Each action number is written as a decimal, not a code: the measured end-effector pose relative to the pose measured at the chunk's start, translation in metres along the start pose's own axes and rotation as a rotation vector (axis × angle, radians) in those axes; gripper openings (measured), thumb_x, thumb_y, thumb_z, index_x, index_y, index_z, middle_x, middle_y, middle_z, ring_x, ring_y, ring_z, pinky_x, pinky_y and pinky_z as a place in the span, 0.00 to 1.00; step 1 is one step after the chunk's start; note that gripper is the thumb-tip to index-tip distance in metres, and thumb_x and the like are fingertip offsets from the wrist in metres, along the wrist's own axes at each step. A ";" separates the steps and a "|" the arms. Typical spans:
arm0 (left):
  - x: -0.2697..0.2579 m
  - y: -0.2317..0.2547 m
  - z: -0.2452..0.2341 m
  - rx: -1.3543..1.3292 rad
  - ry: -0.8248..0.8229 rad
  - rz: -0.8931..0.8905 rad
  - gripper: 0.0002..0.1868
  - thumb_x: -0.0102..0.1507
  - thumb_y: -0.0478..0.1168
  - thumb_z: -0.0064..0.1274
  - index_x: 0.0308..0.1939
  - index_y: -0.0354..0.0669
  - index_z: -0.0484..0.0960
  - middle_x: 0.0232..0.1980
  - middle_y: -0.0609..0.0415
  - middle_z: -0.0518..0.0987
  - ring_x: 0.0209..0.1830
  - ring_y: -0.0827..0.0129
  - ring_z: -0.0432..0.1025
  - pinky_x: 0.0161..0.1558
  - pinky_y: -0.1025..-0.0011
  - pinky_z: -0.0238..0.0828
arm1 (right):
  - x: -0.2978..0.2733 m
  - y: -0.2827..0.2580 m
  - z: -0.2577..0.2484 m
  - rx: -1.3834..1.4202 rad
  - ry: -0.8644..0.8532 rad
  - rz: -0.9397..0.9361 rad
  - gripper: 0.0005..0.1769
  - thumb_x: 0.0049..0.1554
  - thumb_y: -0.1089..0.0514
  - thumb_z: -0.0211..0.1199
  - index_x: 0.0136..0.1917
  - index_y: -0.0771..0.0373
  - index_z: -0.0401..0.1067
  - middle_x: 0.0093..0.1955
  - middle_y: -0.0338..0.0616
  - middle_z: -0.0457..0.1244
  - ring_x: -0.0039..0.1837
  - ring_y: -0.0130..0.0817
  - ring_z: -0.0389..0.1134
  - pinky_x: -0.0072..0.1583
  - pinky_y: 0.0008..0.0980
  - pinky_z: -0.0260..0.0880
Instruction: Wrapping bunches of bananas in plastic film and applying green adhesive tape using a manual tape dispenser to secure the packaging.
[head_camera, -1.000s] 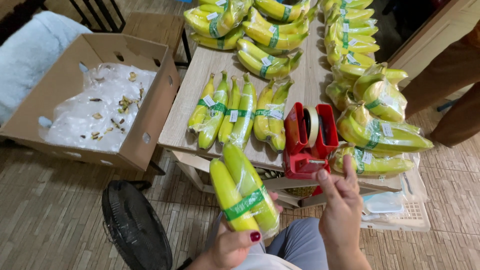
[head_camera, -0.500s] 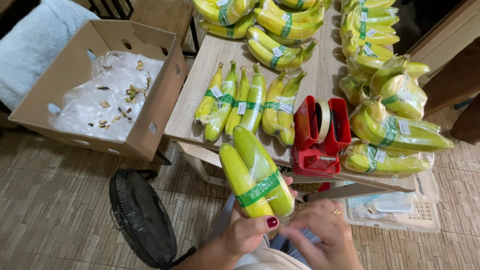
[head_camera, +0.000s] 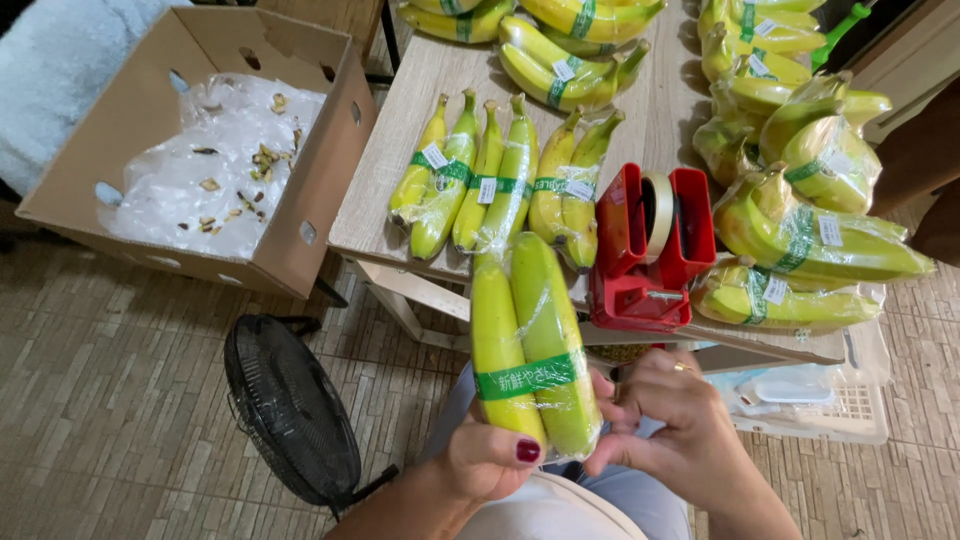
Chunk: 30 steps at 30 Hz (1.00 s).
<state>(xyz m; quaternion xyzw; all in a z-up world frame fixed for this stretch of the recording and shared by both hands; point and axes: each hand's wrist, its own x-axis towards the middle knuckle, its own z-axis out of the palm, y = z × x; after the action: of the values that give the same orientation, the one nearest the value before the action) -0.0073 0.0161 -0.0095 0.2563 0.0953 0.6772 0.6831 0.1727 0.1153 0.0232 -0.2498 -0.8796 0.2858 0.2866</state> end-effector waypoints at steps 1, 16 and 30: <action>-0.002 -0.001 -0.002 -0.043 -0.054 -0.063 0.42 0.50 0.44 0.57 0.66 0.25 0.72 0.62 0.37 0.78 0.62 0.52 0.73 0.67 0.62 0.69 | -0.001 0.006 0.004 0.210 -0.033 0.046 0.23 0.31 0.35 0.78 0.25 0.49 0.70 0.28 0.23 0.61 0.37 0.22 0.59 0.50 0.27 0.54; -0.007 -0.003 -0.011 -0.092 -0.124 0.029 0.41 0.55 0.44 0.63 0.69 0.31 0.68 0.67 0.43 0.75 0.68 0.43 0.71 0.75 0.47 0.63 | 0.003 0.024 0.019 -0.080 0.747 0.206 0.04 0.66 0.60 0.55 0.51 0.64 0.67 0.55 0.51 0.62 0.67 0.43 0.59 0.68 0.39 0.53; 0.005 -0.005 -0.013 0.048 -0.009 0.159 0.44 0.49 0.40 0.59 0.69 0.28 0.64 0.60 0.32 0.75 0.54 0.47 0.75 0.62 0.51 0.70 | 0.065 0.003 0.002 0.004 0.684 0.703 0.14 0.57 0.43 0.64 0.37 0.50 0.80 0.89 0.50 0.39 0.86 0.52 0.33 0.76 0.64 0.32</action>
<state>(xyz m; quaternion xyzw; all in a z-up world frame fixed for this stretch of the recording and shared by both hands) -0.0085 0.0245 -0.0216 0.2826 0.0878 0.7257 0.6211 0.1263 0.1555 0.0437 -0.6106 -0.5968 0.2685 0.4459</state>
